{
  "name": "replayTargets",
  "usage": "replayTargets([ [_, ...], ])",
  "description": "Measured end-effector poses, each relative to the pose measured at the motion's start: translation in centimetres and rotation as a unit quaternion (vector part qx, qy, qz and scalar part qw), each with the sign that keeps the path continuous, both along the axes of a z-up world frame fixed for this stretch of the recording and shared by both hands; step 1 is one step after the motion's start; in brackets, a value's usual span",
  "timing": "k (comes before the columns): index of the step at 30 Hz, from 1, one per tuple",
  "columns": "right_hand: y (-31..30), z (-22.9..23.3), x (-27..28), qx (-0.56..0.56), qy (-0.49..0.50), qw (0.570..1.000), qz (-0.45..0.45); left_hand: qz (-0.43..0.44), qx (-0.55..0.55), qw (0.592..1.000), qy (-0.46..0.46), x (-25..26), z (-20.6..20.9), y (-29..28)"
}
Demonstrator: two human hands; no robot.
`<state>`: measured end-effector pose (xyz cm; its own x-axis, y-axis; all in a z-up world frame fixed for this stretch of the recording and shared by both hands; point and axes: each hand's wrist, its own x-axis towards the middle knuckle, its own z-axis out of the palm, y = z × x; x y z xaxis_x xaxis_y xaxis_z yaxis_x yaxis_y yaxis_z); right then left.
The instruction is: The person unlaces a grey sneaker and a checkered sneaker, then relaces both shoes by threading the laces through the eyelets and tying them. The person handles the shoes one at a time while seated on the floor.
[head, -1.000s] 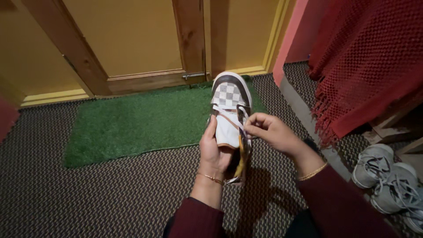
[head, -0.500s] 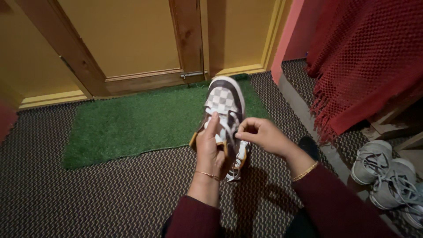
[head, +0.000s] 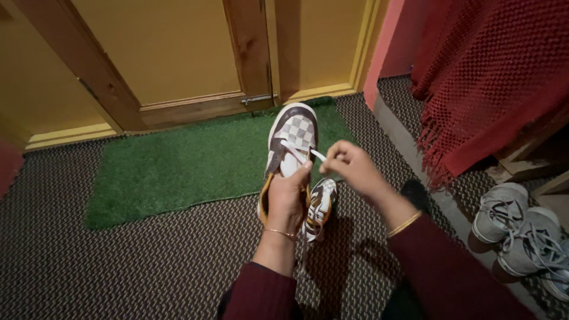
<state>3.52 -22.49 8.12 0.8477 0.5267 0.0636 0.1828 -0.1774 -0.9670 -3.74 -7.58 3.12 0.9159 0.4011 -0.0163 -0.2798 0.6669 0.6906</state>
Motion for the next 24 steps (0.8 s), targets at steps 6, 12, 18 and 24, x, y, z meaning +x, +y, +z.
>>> replayTargets([
  [6, -0.8, 5.6, -0.8, -0.011, -0.102, 0.994, 0.037, 0.074, 0.303, 0.944, 0.11, 1.5, -2.3, -0.4],
  [12, 4.9, 8.9, -5.8, -0.148, -0.32, 0.929, 0.117, 0.083, 0.285, 0.955, 0.01, 3.5, -4.9, -2.8],
  [18, 1.4, 13.3, -5.9, -0.067, -0.045, 0.967, 0.24, 0.177, 0.319, 0.922, 0.127, 5.3, -6.8, -1.8],
  [24, -12.0, 21.2, -1.9, 0.125, -0.125, 0.984, -0.012, 0.255, 0.361, 0.87, 0.218, 7.1, -8.0, 1.6],
])
